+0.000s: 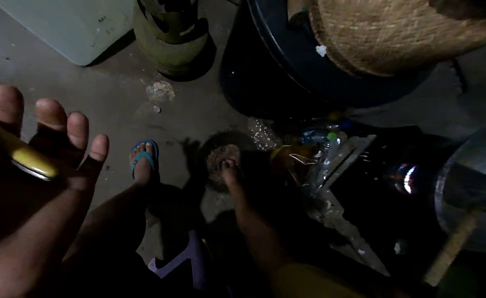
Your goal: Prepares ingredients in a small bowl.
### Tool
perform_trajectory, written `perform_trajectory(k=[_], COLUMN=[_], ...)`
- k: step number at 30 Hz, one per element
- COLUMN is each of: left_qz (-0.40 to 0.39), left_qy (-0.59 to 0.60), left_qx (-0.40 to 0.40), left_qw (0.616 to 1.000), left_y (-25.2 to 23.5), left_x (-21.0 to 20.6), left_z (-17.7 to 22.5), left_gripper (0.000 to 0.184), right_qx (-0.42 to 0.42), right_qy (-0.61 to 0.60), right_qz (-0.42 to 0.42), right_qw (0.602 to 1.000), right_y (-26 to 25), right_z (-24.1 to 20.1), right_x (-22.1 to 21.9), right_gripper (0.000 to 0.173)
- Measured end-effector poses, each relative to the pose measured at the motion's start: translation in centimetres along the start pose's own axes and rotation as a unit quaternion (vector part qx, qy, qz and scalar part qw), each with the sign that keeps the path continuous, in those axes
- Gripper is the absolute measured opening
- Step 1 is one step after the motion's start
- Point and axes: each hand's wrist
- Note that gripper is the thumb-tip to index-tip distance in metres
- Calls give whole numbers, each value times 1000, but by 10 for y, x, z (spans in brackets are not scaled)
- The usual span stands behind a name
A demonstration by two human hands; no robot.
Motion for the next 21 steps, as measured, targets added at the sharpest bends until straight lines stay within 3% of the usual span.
perform_trajectory(k=[3,5,8,11,14,16,21], left_qz=[12,19,-22,-9,-9,-10,-12], left_qy=[-17,-4,20,16,27,29,11], left_qx=[6,22,32,11,22,31,27], left_qw=[1000,1000,999,1000,999,999,1000], left_y=[3,5,1,5,4,3,1], left_x=[-5,-10,-3,3,0,-5,-4], left_z=[-3,-2,3,3,2,2,1], left_gripper=[42,42,43,42,44,43,43], right_qx=[-36,-40,-16,10,4,-18,-24], right_qy=[179,170,25,9,133,206,-51], right_qz=[-15,-57,-87,-65,-33,-21,-27], right_qw=[983,983,996,998,990,978,998], right_y=[23,14,-33,-37,9,12,-18], right_z=[-8,-21,-20,-27,-31,-24,-19], right_x=[-14,10,39,34,1,-9,21], right_gripper=[52,50,46,47,49,51,45])
Point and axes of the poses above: each hand's wrist, its own y-axis away from the middle knuckle, its own x-axis out of the back of the hand, z = x × y, and after that the axes turned 1 degree about x, right-handed
